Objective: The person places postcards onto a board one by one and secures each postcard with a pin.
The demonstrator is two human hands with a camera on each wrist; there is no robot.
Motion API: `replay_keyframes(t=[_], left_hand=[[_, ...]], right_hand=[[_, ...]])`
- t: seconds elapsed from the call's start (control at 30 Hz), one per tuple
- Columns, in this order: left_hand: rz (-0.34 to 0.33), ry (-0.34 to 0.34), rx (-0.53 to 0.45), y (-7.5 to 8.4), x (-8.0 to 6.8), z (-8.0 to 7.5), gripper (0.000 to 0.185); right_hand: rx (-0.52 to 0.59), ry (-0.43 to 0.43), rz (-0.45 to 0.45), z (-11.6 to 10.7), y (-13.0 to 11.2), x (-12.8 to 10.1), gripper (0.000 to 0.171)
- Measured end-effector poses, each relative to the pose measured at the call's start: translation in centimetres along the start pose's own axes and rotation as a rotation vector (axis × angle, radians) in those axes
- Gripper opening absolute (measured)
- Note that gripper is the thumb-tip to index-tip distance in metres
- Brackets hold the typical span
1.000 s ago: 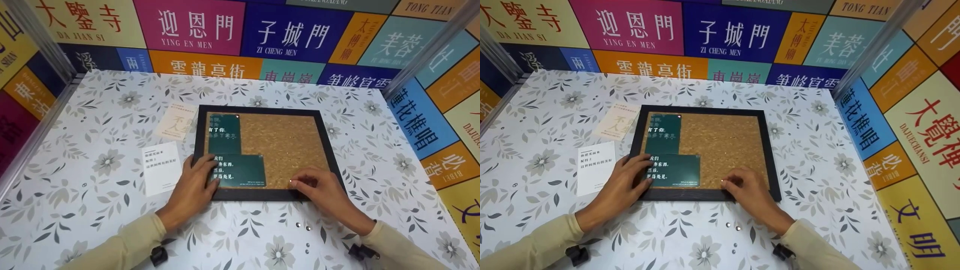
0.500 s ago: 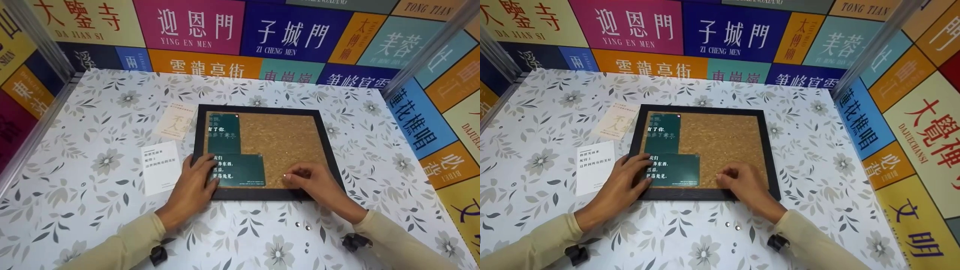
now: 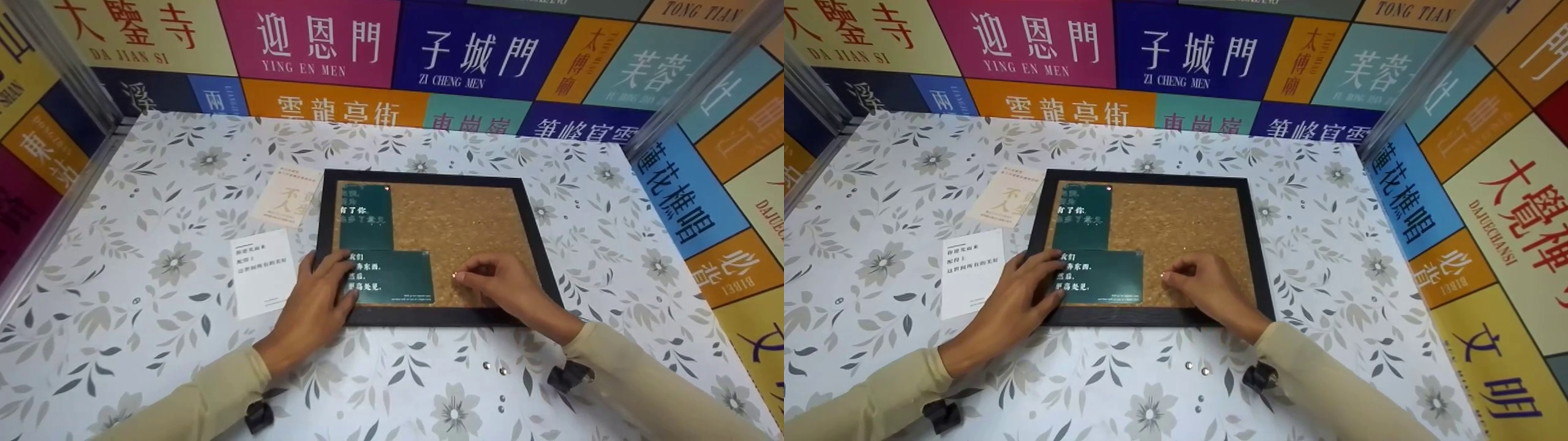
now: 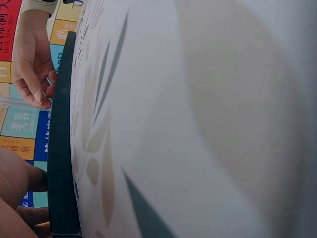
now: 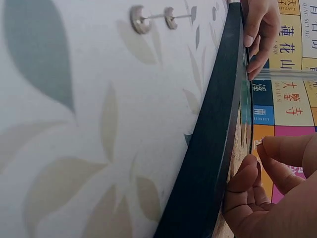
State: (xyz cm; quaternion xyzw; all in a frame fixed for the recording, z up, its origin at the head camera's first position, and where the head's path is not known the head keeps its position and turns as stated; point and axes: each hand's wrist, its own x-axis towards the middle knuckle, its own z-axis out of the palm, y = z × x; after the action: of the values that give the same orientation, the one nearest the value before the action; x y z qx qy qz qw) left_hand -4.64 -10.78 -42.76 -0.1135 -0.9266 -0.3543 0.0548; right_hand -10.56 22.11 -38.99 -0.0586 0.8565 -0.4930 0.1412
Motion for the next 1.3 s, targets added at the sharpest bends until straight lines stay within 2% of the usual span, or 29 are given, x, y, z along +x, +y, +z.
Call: replay_keyframes(t=[0.17,0.37,0.63,0.93,1.3], left_hand=[[0.003,0.002,0.001,0.0,0.0,0.0,0.045],[0.027,0.012,0.006,-0.1,0.0,0.1,0.044],[0.024,0.012,0.007,-0.1,0.0,0.1,0.045],[0.012,0.008,0.000,0.0,0.0,0.0,0.045],[0.027,0.018,0.005,0.0,0.0,0.1,0.043]], right_hand=[[0.028,-0.016,0.015,0.2,-0.3,0.7,0.013],[-0.013,-0.020,-0.021,0.7,-0.5,1.8,0.011],[-0.068,-0.023,0.004,1.0,-1.0,3.0,0.011],[-0.007,-0.072,0.037,1.1,-1.3,4.1,0.013],[0.098,-0.147,0.133,1.3,-1.7,4.9,0.018]])
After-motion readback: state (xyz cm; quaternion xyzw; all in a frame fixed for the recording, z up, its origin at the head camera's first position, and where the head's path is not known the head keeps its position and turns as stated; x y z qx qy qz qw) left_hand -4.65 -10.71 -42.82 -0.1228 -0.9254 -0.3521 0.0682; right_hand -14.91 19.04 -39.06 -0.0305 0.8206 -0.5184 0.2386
